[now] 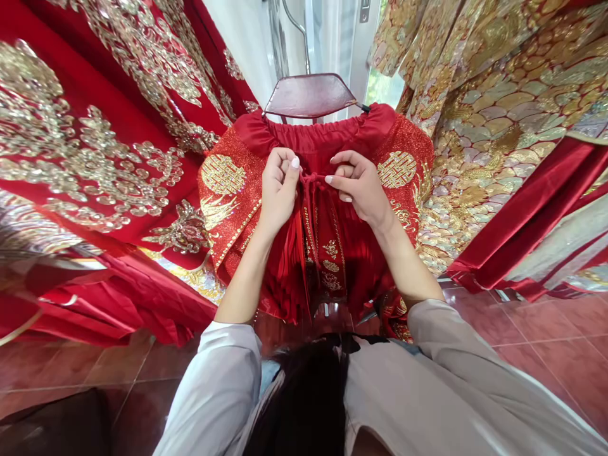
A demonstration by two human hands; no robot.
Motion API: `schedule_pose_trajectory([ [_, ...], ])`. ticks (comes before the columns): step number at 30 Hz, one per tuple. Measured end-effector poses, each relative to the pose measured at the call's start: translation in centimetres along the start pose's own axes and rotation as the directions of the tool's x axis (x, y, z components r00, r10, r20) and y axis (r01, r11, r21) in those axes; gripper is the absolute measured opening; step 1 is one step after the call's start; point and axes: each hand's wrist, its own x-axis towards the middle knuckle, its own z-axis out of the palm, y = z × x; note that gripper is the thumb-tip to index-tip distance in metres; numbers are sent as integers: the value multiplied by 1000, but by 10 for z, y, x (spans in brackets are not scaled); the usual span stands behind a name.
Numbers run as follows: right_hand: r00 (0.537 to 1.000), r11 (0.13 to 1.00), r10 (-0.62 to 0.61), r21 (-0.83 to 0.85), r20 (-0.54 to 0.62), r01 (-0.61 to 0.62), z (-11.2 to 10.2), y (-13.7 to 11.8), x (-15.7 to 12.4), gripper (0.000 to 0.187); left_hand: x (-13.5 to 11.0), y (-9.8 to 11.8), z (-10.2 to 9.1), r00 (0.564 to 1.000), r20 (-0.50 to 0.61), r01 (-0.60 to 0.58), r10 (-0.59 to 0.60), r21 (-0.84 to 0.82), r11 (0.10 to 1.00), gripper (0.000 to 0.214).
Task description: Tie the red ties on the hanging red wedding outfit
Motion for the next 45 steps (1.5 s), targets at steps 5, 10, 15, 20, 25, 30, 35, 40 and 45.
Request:
schedule_pose_trajectory([
  [5,996,994,-54,-98,-67,48,3,2,0,30,1,0,-1,1000,15,-13,14,-17,1000,45],
  [10,999,998,10,69,-34,-8,-5,5,6,27,2,4,-7,999,48,6,-1,-97,995,44],
  [15,999,970,41,240,-19,-36,-13,1,10,26,3,9,-12,991,75,116,-109,-108,987,36],
  [20,998,996,-44,-82,-43,40,-12,-6,2,32,4,9,-13,987,97,140,-127,-150,979,37],
  [25,993,999,-52,-6,-106,51,-28,3,11,25,4,9,-11,991,108,91,-80,-102,991,37],
  [30,947,919,-266,-345,-180,193,-35,10,6,28,-2,18,-21,997,71,-31,24,91,995,33],
  [35,720,376,-679,-910,-142,175,-53,-23,-19,41,20,51,-62,914,122,-383,387,574,724,23],
  [40,800,196,-600,-972,-12,132,-92,-41,-6,49,61,47,-91,967,238,-195,86,488,851,34],
  [45,815,408,-576,-889,-71,210,-118,-32,18,55,61,25,-88,993,2,-106,120,495,863,44],
])
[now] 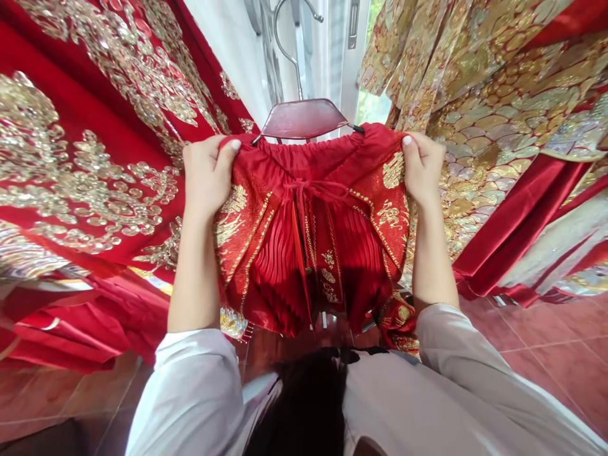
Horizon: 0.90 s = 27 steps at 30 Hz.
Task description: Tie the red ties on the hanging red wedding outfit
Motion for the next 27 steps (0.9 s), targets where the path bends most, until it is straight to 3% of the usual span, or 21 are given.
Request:
schedule_pose_trajectory([
  [3,998,994,22,106,-60,-16,3,10,3,56,-13,-1,5,979,-202,28,-14,66,997,53],
  [5,998,983,32,180,-57,-21,3,15,5,56,-22,0,8,961,-275,57,-20,127,990,50],
  [8,999,955,41,293,21,-46,-1,19,6,57,-28,2,11,962,-268,114,-61,187,976,42],
  [11,994,961,40,270,99,-65,-11,22,-6,58,-29,5,10,977,-173,166,-127,229,959,44],
  [13,991,978,84,183,104,-102,-18,32,-31,58,-35,7,12,981,-163,151,-105,305,940,48],
  [15,974,971,203,110,98,-213,-26,48,-71,59,-56,8,25,968,-250,93,0,363,927,64],
  [17,899,905,407,64,159,-421,-33,68,-123,60,-94,12,53,938,-340,37,69,296,954,72],
  [18,812,830,537,28,229,-557,-37,77,-151,60,-118,16,73,961,-277,28,19,166,986,58],
  [19,684,735,642,-21,347,-678,-42,84,-179,58,-145,20,97,991,-77,107,-107,-14,994,41],
  [20,613,686,679,-53,404,-726,-46,88,-206,55,-173,26,123,940,262,265,-220,-151,952,31],
  [21,558,653,697,-75,450,-754,-51,91,-231,51,-201,33,151,860,462,331,-216,-185,925,25],
  [22,502,617,713,-98,490,-781,-55,92,-254,47,-226,40,180,783,594,371,-184,-208,905,22],
  [24,400,551,736,-141,545,-822,-61,91,-293,39,-268,50,234,578,809,476,-107,-229,849,25],
  [27,269,456,768,-201,582,-867,-64,87,-333,31,-307,50,294,273,962,636,-30,-157,755,33],
])
